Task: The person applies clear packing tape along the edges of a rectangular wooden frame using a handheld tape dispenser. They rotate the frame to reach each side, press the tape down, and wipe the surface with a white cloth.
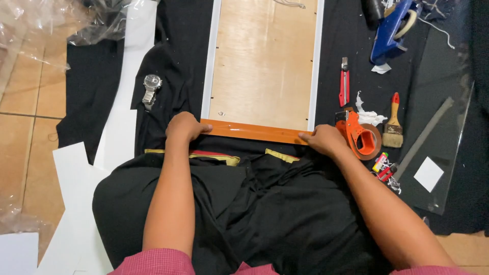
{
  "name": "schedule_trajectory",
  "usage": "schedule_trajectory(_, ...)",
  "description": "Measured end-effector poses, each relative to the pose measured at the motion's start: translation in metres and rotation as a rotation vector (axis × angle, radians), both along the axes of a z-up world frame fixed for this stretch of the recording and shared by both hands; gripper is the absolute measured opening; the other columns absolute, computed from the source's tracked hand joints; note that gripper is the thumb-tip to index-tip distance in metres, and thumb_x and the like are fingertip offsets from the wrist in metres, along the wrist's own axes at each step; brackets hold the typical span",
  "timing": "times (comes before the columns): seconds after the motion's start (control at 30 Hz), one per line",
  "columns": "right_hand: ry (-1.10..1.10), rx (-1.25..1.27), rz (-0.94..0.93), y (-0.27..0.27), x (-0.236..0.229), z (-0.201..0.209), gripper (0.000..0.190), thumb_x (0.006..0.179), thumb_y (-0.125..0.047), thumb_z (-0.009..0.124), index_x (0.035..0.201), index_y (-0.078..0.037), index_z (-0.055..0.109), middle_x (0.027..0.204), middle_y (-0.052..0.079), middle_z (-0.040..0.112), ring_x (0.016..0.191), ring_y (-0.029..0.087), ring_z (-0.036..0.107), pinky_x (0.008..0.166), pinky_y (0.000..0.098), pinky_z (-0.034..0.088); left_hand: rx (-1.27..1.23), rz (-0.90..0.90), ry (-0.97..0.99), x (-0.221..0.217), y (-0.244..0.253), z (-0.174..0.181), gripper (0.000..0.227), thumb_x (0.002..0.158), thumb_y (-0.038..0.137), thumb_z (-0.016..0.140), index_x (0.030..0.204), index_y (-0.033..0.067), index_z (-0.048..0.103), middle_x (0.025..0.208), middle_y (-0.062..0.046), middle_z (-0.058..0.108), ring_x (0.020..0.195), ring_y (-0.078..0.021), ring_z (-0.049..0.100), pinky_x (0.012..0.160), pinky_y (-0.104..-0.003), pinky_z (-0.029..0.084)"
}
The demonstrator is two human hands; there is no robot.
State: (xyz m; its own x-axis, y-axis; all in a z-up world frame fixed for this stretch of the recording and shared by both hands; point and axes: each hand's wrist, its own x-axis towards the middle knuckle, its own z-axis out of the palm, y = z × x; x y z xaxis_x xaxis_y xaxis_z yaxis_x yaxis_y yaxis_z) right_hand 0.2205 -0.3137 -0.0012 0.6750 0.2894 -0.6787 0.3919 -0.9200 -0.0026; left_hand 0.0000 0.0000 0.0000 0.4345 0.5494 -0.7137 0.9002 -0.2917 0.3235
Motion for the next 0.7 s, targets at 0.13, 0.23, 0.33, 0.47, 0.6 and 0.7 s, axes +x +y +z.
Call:
schedule_trajectory(0.13,0.034,0.029,-0.086,-0.014,0.027,-0.011,0.069,0.088,-0.066,0.061,0.096,-0.001,0.082,0.11,0.03,0.076,0.117,0.047,0.068,0.098,0.0518,0.054,-0.052,-0.107,0.006,0.0,0.017,-0.024,0.054,0.091,0.039,0.077,0.12,-0.0061,0.073,0.126,-0.029,0.07,0.121,-0.0447,0.065,0.098,-0.053,0.053)
schedule_trajectory(0.23,0.103,0.173,-0.368,-0.025,0.036,-0.02,0.06,0.091,-0.049,0.072,0.112,0.007,0.074,0.089,0.026,0.077,0.081,0.033,0.078,0.059,0.0426,0.062,-0.06,0.046,-0.017,-0.001,0.027,-0.072,0.043,0.103,0.04,0.056,0.096,0.0059,0.08,0.07,-0.007,0.078,0.077,-0.0287,0.078,0.076,-0.042,0.058)
schedule_trajectory(0.33,0.129,0.228,-0.424,-0.031,0.046,-0.033,0.06,0.093,-0.051,0.07,0.11,0.006,0.072,0.084,0.024,0.076,0.078,0.032,0.077,0.057,0.0427,0.062,-0.058,0.055,-0.06,-0.002,0.027,-0.057,0.045,0.101,0.041,0.061,0.085,0.0028,0.079,0.065,-0.008,0.076,0.064,-0.0264,0.076,0.067,-0.038,0.058)
schedule_trajectory(0.47,0.13,0.118,-0.239,-0.056,0.069,-0.078,0.03,0.082,-0.036,0.079,0.097,-0.01,0.078,0.076,0.015,0.077,0.076,0.027,0.078,0.056,0.0424,0.064,-0.083,0.001,-0.035,-0.01,0.035,-0.097,0.023,0.093,0.02,0.065,0.087,0.0042,0.081,0.068,-0.011,0.076,0.063,-0.0268,0.075,0.062,-0.039,0.059)
schedule_trajectory(0.6,0.249,0.103,-0.349,-0.043,0.067,-0.052,0.028,0.085,-0.007,0.06,0.106,-0.006,0.079,0.085,0.022,0.08,0.081,0.033,0.079,0.063,0.0497,0.065,0.047,0.094,-0.145,-0.011,0.028,-0.082,0.036,0.094,0.011,0.055,0.122,0.0069,0.077,0.111,-0.025,0.074,0.109,-0.0449,0.07,0.088,-0.054,0.059)
schedule_trajectory(0.7,0.441,0.115,-0.553,-0.017,0.056,-0.017,0.049,0.091,-0.001,0.043,0.137,0.002,0.061,0.117,0.031,0.073,0.108,0.041,0.073,0.082,0.0595,0.061,0.043,0.028,-0.103,-0.011,0.024,-0.107,0.043,0.098,0.015,0.053,0.138,0.0068,0.068,0.128,-0.027,0.068,0.122,-0.0474,0.063,0.096,-0.059,0.053)
